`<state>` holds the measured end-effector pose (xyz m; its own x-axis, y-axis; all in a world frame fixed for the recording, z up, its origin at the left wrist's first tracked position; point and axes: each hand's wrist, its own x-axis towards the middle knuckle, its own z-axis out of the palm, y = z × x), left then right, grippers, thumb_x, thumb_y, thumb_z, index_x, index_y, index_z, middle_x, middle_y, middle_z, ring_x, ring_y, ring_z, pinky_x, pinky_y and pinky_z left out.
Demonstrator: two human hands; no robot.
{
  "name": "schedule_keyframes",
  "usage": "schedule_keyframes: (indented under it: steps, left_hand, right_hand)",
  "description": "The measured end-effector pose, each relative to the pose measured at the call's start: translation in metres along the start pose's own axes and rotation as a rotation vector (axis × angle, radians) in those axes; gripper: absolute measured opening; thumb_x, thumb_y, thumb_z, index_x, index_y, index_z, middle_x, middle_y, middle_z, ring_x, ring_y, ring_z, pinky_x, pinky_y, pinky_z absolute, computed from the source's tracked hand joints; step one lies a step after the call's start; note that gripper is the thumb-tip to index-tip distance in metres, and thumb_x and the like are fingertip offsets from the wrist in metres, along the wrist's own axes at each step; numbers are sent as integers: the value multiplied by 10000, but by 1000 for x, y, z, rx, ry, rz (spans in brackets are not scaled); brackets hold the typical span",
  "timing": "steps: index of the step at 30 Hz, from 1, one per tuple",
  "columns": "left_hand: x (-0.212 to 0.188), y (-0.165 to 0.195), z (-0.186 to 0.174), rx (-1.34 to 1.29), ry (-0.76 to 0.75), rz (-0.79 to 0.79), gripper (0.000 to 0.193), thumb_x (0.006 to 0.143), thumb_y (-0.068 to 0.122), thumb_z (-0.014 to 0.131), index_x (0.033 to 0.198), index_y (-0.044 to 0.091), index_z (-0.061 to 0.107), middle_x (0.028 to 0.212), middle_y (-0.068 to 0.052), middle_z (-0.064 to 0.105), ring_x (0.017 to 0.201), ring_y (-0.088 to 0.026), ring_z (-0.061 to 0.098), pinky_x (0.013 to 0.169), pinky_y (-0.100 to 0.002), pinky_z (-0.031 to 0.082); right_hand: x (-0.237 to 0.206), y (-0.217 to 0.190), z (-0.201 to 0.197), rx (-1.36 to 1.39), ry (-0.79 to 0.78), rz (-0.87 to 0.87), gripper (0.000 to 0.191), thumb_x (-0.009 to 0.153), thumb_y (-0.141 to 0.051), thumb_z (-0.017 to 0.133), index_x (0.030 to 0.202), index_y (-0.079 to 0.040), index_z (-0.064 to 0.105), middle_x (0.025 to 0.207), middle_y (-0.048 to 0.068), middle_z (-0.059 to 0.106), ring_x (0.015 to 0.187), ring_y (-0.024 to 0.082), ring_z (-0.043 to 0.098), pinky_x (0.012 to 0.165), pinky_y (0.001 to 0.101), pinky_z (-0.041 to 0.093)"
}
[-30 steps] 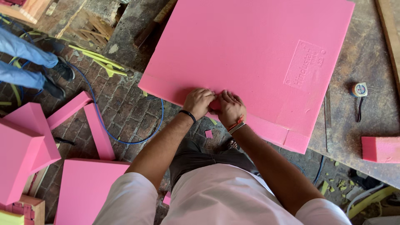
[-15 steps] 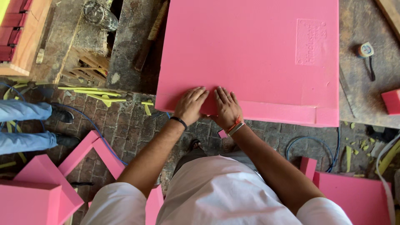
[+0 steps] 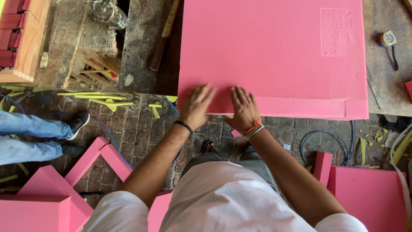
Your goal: The person assembles pink foam panels by applying adhesive from a handheld dispenser to the edges of a large foam sheet and attaching smaller foam strips. The person presses the pieces together to bond them and stacks the completed assembly with other similar pieces.
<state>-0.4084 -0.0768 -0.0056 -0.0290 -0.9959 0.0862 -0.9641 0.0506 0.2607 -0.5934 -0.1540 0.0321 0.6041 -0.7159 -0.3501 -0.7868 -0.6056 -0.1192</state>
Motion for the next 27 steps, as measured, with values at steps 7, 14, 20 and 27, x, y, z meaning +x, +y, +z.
schedule_keyframes:
  steps: [7,14,20,27]
  left_hand:
    - [-8,-69,-12,-78,47,-82,1038,494,357,1011,1358,0,561,1425,-174,569,1354,-300,502,1183,-454,345]
    - [14,-90,6,-61,16,-237,472,774,269,921,1218,206,774,1259,48,756,1228,-144,666,1173,-371,492]
    - [-21,-47,-21,-35,-22,-169,1245,499,488,982,1495,4,412,1537,-228,438,1408,-327,408,1164,-535,282]
    - [31,100,9,-126,-188,77,1373,558,614,912,1556,-28,222,1636,-267,232,1519,-361,247,1235,-571,158]
  right_hand:
    - [57,-69,6,-112,-12,-149,1219,721,-680,780,1592,-85,171,1675,101,131,1544,227,137,1255,423,110]
    - [78,-69,18,71,130,-95,723,882,-619,728,1457,-207,578,1618,-25,519,1495,131,474,1350,457,227]
    - [15,-29,16,137,191,-171,1086,747,-551,828,1587,-117,293,1655,80,294,1536,229,237,1266,457,149]
    - [-72,128,20,-29,135,260,1193,745,-485,858,1607,-81,140,1695,131,122,1564,286,119,1263,460,126]
